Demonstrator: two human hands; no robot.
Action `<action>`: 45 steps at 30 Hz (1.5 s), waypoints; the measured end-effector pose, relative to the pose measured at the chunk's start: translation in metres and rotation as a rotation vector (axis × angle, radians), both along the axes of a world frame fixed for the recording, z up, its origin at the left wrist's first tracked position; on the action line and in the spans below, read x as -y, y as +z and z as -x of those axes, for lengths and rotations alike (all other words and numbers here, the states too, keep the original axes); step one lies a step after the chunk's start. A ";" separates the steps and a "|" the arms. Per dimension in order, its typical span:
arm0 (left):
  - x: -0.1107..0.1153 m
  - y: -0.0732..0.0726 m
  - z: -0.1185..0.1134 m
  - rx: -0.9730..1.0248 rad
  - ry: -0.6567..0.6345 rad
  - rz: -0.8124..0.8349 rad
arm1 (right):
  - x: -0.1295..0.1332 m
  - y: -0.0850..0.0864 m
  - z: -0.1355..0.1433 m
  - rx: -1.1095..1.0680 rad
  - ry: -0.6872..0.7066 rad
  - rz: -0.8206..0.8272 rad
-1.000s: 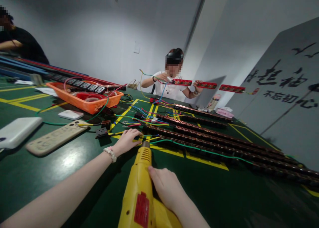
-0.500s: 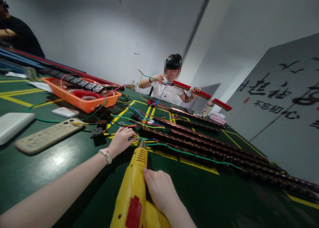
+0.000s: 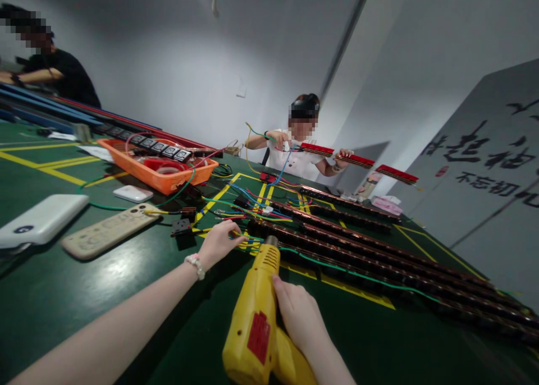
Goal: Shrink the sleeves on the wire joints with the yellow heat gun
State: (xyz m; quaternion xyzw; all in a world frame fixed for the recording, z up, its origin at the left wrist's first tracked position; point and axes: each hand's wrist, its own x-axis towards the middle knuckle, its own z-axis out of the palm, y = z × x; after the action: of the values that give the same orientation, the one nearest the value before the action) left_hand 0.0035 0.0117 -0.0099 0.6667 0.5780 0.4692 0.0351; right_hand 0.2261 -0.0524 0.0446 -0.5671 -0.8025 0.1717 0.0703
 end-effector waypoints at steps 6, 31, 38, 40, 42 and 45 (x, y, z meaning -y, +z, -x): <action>-0.005 -0.006 0.004 0.166 -0.156 0.028 | 0.000 0.001 0.003 -0.046 -0.054 0.063; -0.016 -0.010 0.010 0.408 -0.121 0.062 | 0.002 0.001 0.070 0.025 0.032 0.024; -0.015 -0.009 0.010 0.418 -0.124 0.097 | -0.005 -0.008 0.064 -0.037 0.097 0.048; -0.014 -0.009 0.011 0.416 -0.141 0.098 | -0.006 -0.010 0.062 -0.059 0.104 0.049; -0.014 -0.009 0.012 0.420 -0.160 0.088 | -0.006 -0.011 0.060 -0.066 0.111 0.040; -0.016 -0.012 0.012 0.430 -0.176 0.074 | -0.006 -0.012 0.055 -0.069 0.105 0.032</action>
State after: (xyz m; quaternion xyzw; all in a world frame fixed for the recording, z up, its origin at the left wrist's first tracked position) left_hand -0.0082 0.0276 -0.0224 0.5975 0.5137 0.5740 0.2227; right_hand 0.1716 -0.0467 0.0328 -0.5189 -0.8255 0.2074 0.0797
